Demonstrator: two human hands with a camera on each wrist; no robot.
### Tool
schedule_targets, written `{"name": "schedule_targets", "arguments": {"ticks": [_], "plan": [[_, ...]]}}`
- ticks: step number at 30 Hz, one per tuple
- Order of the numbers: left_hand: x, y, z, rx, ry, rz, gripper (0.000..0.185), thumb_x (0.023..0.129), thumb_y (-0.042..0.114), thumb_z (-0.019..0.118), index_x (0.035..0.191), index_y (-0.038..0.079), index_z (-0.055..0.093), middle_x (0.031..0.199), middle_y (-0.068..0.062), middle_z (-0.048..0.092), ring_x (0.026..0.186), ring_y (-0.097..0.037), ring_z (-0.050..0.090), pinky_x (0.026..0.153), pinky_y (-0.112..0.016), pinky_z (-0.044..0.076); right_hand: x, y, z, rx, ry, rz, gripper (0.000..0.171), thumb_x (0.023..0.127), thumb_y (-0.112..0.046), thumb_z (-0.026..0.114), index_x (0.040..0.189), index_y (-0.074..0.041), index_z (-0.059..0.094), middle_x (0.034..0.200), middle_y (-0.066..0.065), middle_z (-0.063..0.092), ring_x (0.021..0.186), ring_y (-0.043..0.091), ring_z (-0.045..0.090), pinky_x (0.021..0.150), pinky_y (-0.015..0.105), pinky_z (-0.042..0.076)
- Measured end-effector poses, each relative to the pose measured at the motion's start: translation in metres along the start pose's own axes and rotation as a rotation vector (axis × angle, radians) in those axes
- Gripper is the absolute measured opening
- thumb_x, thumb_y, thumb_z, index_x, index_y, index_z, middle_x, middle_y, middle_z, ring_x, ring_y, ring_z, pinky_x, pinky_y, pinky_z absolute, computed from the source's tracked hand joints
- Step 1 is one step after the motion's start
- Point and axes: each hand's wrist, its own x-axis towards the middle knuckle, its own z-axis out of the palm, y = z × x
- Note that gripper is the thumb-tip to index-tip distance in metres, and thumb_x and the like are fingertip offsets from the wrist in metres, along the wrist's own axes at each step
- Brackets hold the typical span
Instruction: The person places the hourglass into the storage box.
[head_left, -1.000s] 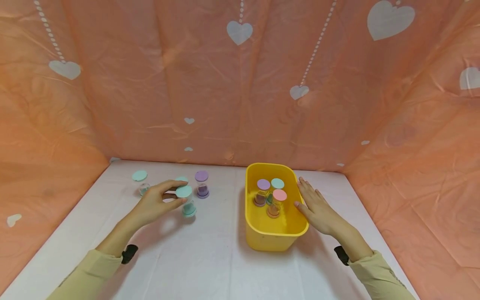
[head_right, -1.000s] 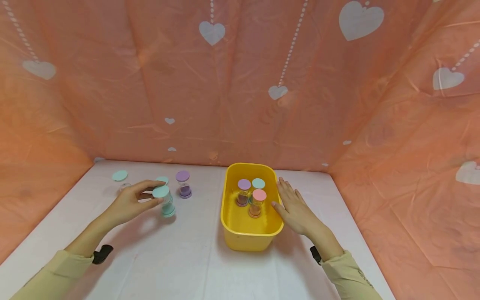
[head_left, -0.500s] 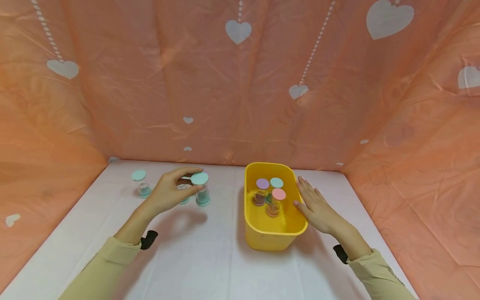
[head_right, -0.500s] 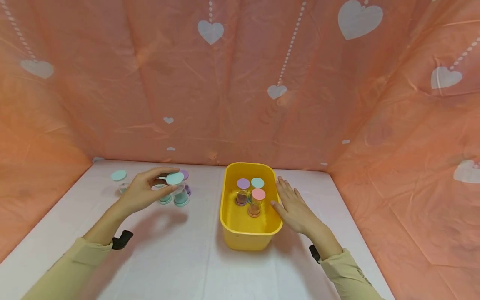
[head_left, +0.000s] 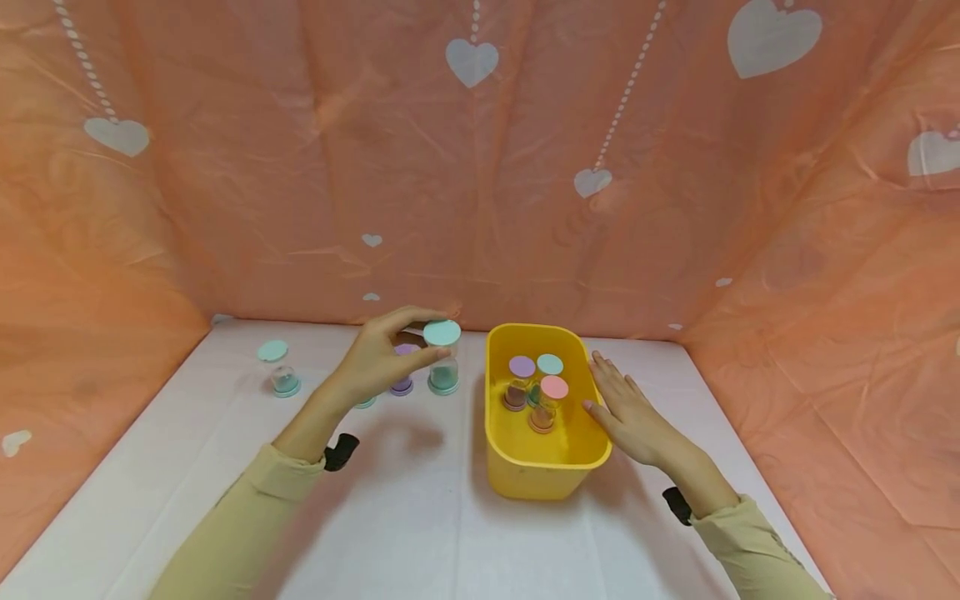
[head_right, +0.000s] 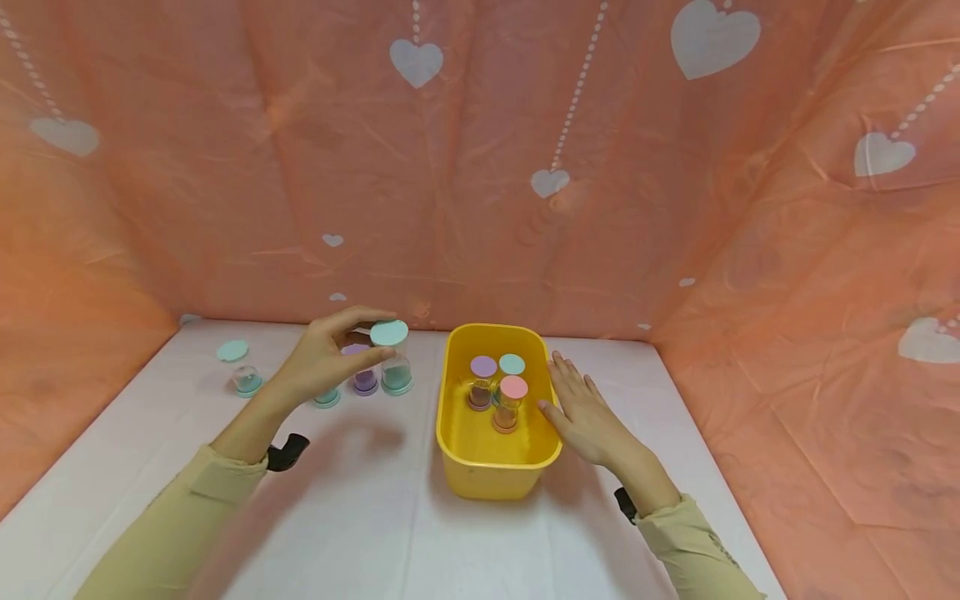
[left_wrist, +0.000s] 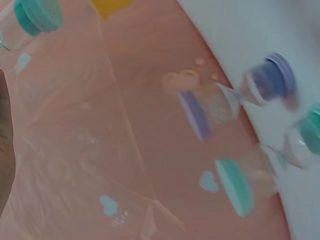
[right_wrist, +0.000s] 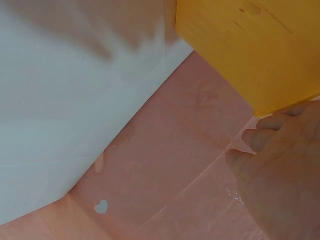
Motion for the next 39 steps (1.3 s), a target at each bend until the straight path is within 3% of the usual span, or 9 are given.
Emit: {"name": "schedule_targets", "arguments": {"ticks": [7,13,20,26,39], "plan": [[0.021,0.010,0.017,-0.011,-0.034,0.053,0.045,0.087,0.002,0.083,0.130,0.003,0.069,0.123,-0.008,0.071,0.101,-0.025,0.068,0.093,-0.030,0.058,0.000,0.002,0.001,-0.004,0.004,0.002,0.071,0.112,-0.035,0.044,0.164,0.004,0.016,0.172,0.022,0.009,0.157,0.047,0.008,0.124,0.067,0.004],[0.038,0.011,0.031,-0.001,-0.079,0.068,0.045,0.087,0.004,0.085,0.129,0.004,0.070,0.121,-0.006,0.071,0.101,-0.018,0.069,0.093,-0.031,0.059,0.001,0.002,0.001,-0.002,0.000,0.009,0.071,0.112,-0.035,0.044,0.164,0.003,0.016,0.172,0.021,0.009,0.158,0.046,0.007,0.124,0.067,0.003],[0.053,0.012,0.050,-0.004,-0.145,0.065,0.044,0.086,0.007,0.086,0.127,0.003,0.070,0.118,-0.007,0.071,0.101,-0.019,0.070,0.090,-0.030,0.060,0.003,0.002,0.000,-0.001,-0.010,0.017,0.071,0.111,-0.037,0.044,0.164,0.002,0.016,0.172,0.021,0.009,0.158,0.045,0.006,0.124,0.067,0.003],[0.061,0.008,0.064,0.008,-0.244,0.027,0.042,0.088,0.008,0.085,0.126,0.001,0.069,0.114,-0.008,0.071,0.101,-0.020,0.069,0.088,-0.030,0.061,0.003,0.002,0.001,-0.003,0.000,0.008,0.070,0.111,-0.035,0.044,0.164,0.003,0.017,0.172,0.022,0.010,0.157,0.047,0.008,0.124,0.067,0.004],[0.073,-0.020,0.088,0.146,-0.508,-0.047,0.042,0.084,0.010,0.086,0.120,0.000,0.068,0.111,-0.009,0.072,0.102,-0.017,0.068,0.092,-0.031,0.060,0.001,0.003,0.000,-0.015,0.008,-0.011,0.069,0.112,-0.034,0.044,0.163,0.005,0.018,0.172,0.022,0.010,0.157,0.047,0.009,0.124,0.067,0.005]]}}
